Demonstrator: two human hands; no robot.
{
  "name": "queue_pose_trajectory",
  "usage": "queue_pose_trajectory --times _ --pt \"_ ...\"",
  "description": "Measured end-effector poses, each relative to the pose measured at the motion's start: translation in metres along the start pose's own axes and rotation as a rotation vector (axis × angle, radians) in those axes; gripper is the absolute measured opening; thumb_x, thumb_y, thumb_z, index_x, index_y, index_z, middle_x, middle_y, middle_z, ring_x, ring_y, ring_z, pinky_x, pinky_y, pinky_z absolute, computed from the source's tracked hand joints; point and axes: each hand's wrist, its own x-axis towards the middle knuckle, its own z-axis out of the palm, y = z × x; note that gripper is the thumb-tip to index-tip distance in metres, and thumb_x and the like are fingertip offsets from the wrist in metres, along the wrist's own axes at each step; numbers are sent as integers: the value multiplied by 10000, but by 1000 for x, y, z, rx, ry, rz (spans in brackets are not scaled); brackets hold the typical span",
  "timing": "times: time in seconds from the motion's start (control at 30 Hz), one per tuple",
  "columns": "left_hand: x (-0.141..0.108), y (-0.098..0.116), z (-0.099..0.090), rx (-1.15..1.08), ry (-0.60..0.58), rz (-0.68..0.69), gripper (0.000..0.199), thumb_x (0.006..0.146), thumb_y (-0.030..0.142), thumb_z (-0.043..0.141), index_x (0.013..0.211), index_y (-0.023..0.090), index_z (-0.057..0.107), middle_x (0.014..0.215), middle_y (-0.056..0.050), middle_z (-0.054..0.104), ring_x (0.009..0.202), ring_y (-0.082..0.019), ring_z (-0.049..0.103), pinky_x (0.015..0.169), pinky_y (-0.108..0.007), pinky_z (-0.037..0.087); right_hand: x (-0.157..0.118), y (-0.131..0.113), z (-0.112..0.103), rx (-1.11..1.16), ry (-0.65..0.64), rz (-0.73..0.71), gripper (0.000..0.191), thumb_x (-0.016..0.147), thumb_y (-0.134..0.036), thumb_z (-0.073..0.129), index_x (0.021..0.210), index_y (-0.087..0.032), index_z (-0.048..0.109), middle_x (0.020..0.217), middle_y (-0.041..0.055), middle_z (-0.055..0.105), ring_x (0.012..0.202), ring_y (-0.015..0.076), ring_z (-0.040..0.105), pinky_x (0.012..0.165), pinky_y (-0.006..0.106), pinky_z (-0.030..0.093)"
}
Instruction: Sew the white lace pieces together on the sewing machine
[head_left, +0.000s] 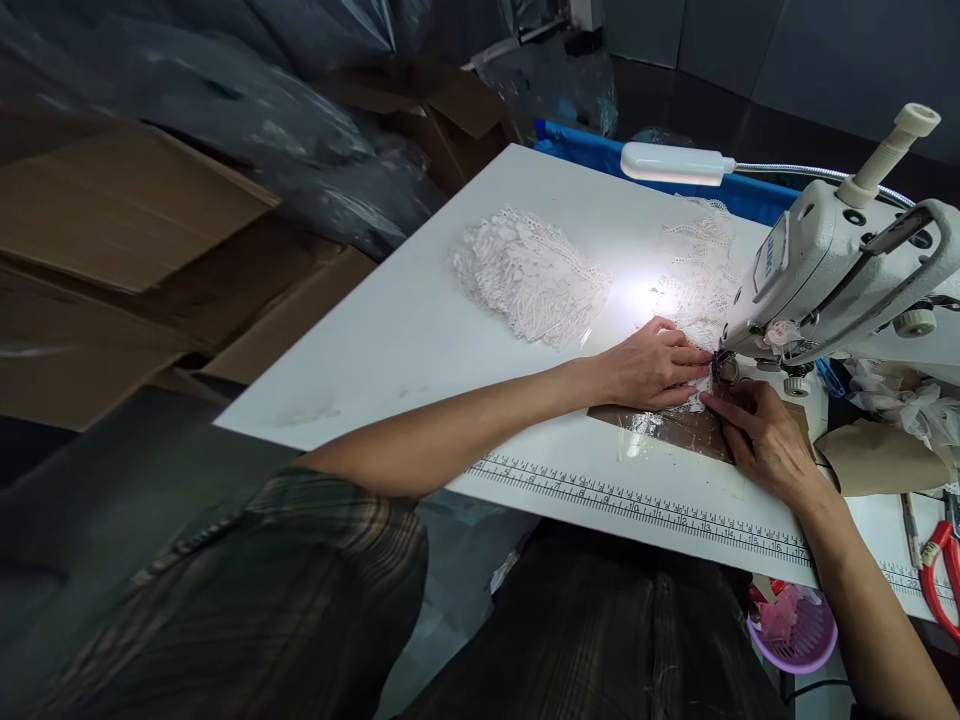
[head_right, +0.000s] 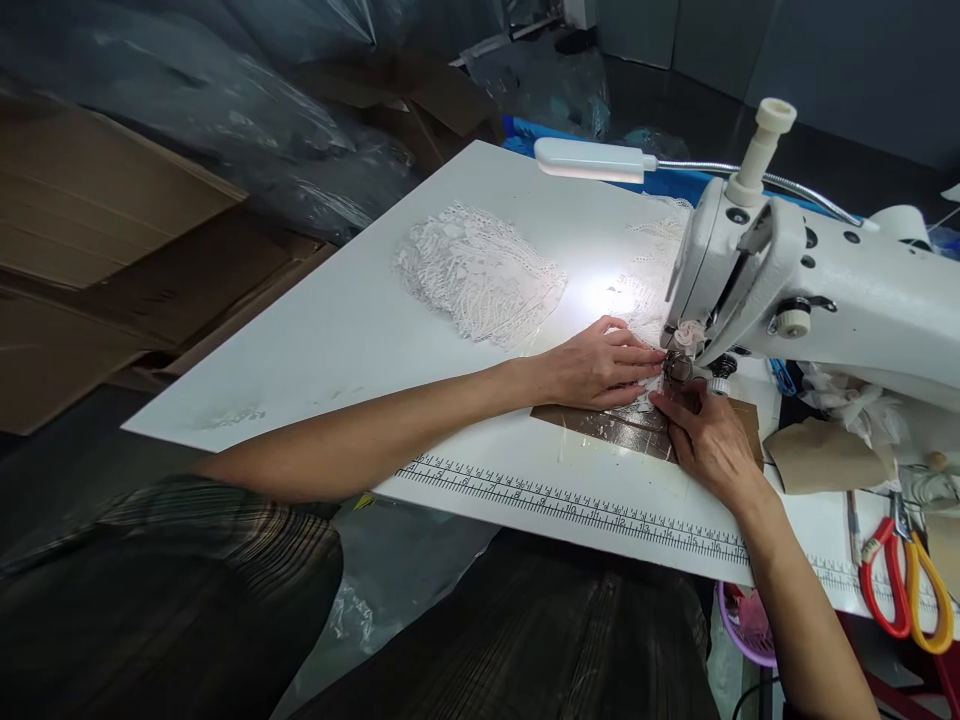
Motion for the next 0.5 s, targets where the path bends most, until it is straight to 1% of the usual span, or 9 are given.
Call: queue_pose_trajectory --times 0.17,0.23,0.33,0.5 --pt "1 3 -3 45 -30 -14 317 1025 330 411 1194 220 656 1275 -89 668 961 -217 633 941 -427 399 -1 -1 2 6 19 -5 354 955 -238 485 1214 -277 724 1139 120 595 915 212 614 771 371 584" --pt "2 4 -5 53 -56 -25 318 1024 319 402 1189 222 656 1260 -85 667 939 -205 630 944 -422 395 -1 -1 2 4 16 -7 362 964 -239 467 1219 -275 721 1147 124 587 931 216 617 784 376 584" --pt "2 5 -7 48 -71 -25 317 1022 307 397 1178 225 660 1246 -73 675 974 -211 628 957 -423 387 -1 -2 1 -13 -17 12 378 959 -232 466 1242 -296 707 1155 119 584 952 227 624 796 389 589" --pt "3 3 -7 13 -89 -40 278 1003 325 459 1173 255 666 1272 -56 676 988 -215 634 974 -429 383 -1 -2 0 11 -42 50 383 938 -231 491 1236 -312 717 1149 130 595 923 246 630 775 410 594"
